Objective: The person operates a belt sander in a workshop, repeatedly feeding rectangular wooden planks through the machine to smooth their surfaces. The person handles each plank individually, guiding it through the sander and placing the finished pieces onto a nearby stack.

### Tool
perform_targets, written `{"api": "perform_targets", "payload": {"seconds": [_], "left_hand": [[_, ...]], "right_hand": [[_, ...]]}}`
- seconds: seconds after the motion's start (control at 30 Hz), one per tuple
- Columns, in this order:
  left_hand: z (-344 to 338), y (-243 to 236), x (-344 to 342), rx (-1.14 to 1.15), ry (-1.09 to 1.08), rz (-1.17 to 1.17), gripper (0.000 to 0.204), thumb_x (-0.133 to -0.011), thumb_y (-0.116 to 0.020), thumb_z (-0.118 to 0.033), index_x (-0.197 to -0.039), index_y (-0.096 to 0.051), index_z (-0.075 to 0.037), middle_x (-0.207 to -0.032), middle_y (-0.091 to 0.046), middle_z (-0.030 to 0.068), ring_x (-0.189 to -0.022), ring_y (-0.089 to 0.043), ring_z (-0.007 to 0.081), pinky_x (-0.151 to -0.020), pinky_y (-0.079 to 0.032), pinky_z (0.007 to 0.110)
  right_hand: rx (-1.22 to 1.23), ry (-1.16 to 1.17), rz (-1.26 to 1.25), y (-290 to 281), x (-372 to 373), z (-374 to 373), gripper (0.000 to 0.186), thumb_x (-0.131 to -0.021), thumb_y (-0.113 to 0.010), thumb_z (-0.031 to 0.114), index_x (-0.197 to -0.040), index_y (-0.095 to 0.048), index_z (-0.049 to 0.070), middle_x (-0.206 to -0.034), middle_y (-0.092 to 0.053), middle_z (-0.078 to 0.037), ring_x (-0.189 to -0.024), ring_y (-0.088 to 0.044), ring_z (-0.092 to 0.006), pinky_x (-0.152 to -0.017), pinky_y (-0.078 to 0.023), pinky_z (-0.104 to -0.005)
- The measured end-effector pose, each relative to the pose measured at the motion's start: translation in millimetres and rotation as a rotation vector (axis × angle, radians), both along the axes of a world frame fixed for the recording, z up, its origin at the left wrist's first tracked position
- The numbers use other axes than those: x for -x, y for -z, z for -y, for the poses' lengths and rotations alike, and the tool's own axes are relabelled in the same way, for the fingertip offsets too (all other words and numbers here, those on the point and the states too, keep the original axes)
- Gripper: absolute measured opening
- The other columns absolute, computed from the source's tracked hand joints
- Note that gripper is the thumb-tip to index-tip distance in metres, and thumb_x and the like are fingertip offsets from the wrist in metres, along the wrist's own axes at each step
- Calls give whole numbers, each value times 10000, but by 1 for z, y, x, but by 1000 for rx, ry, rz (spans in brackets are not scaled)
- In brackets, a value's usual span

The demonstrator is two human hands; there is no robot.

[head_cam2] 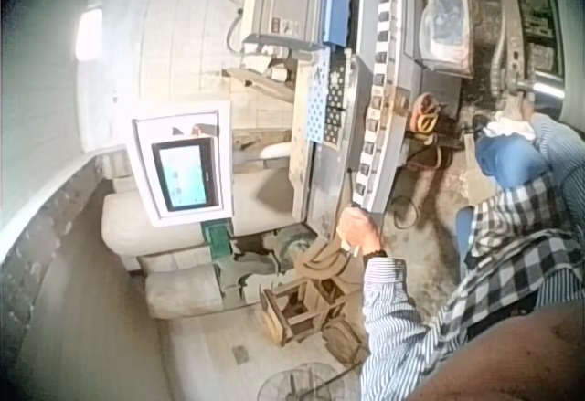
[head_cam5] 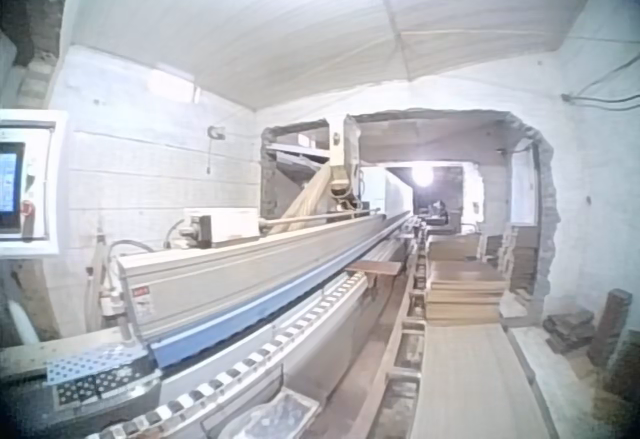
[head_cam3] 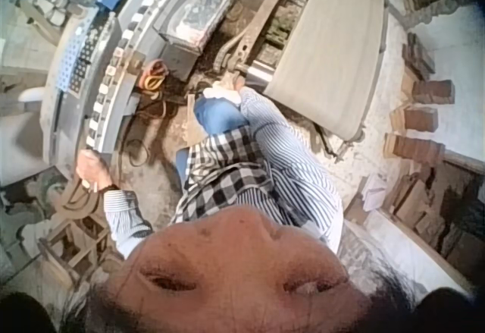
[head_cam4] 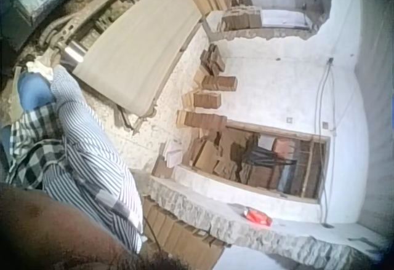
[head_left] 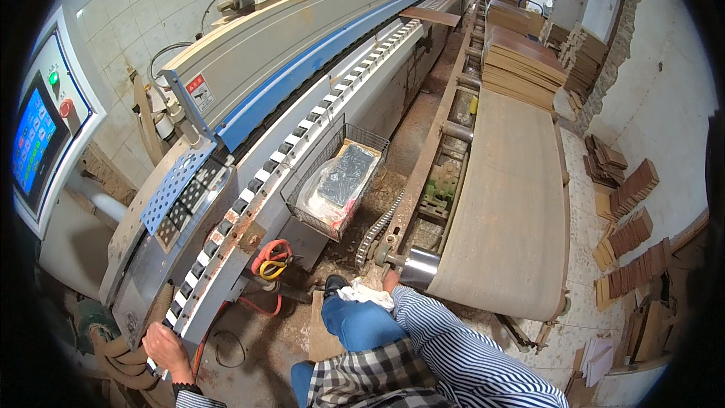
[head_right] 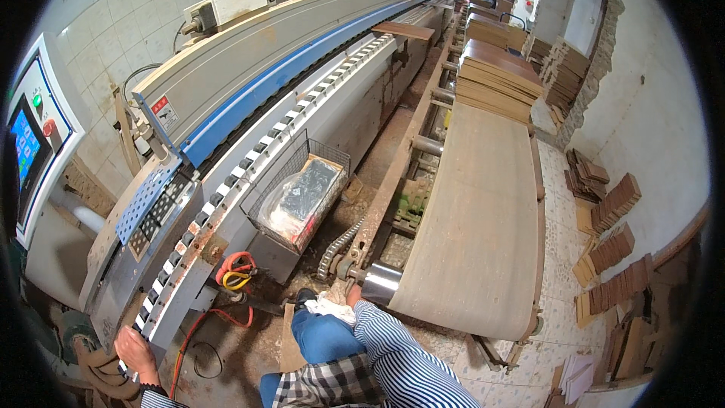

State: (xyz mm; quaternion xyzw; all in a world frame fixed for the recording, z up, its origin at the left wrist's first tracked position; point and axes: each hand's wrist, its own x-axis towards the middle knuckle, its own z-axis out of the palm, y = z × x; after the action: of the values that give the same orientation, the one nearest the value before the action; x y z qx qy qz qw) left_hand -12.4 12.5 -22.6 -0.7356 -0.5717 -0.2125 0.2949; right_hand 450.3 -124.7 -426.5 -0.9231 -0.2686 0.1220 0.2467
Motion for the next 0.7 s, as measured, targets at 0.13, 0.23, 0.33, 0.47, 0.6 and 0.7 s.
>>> {"api": "perform_targets", "payload": {"seconds": [0.13, 0.23, 0.33, 0.47, 0.6, 0.7], "left_hand": [[1, 0, 0, 7, -2, 3, 330, -917, -326, -188, -669, -440, -4, -693, -493, 177, -703, -486, 342, -657, -362, 415], [-2, -2, -4, 13, -5, -2, 332, -919, -325, -190, -669, -438, -3, -690, -488, 177, -697, -484, 342, -657, -362, 414], [-1, -4, -6, 18, -11, -7, 332, -919, -325, -192, -669, -437, -4, -691, -487, 178, -694, -483, 341, -658, -363, 413], [1, -2, -3, 29, -23, -6, 331, -919, -325, -192, -670, -435, -4, -693, -487, 177, -693, -483, 341, -657, -362, 412], [-1, -2, -2, 22, -8, 0, 330, -917, -329, -195, -672, -442, -5, -696, -492, 176, -701, -486, 342, -660, -364, 414], [-2, -1, -2, 7, 7, 2, 328, -916, -332, -195, -676, -449, -6, -698, -495, 175, -707, -489, 342, -664, -366, 415]], "right_hand": [[65, 18, -145, -5, -3, -2, 170, -843, -520, 96, -909, -658, 19, -851, -652, -223, -783, -656, -341, -662, -520, -430], [63, 19, -122, -8, -3, 2, 169, -843, -519, 90, -906, -662, 26, -812, -656, -210, -744, -661, -331, -627, -517, -432], [-60, 41, -16, -6, 1, 4, 165, -844, -512, 76, -876, -668, 33, -787, -656, -197, -723, -659, -321, -616, -510, -423], [-1, 45, -72, -5, 1, 1, 170, -844, -513, 73, -898, -671, 37, -800, -654, -200, -740, -654, -326, -642, -504, -418], [81, 37, -89, 2, -2, -2, 170, -835, -533, 76, -926, -671, 36, -821, -651, -211, -760, -650, -336, -658, -500, -421], [26, 22, -154, -6, -3, 0, 168, -829, -544, 76, -932, -667, 27, -834, -648, -221, -768, -646, -350, -671, -498, -428]]}}
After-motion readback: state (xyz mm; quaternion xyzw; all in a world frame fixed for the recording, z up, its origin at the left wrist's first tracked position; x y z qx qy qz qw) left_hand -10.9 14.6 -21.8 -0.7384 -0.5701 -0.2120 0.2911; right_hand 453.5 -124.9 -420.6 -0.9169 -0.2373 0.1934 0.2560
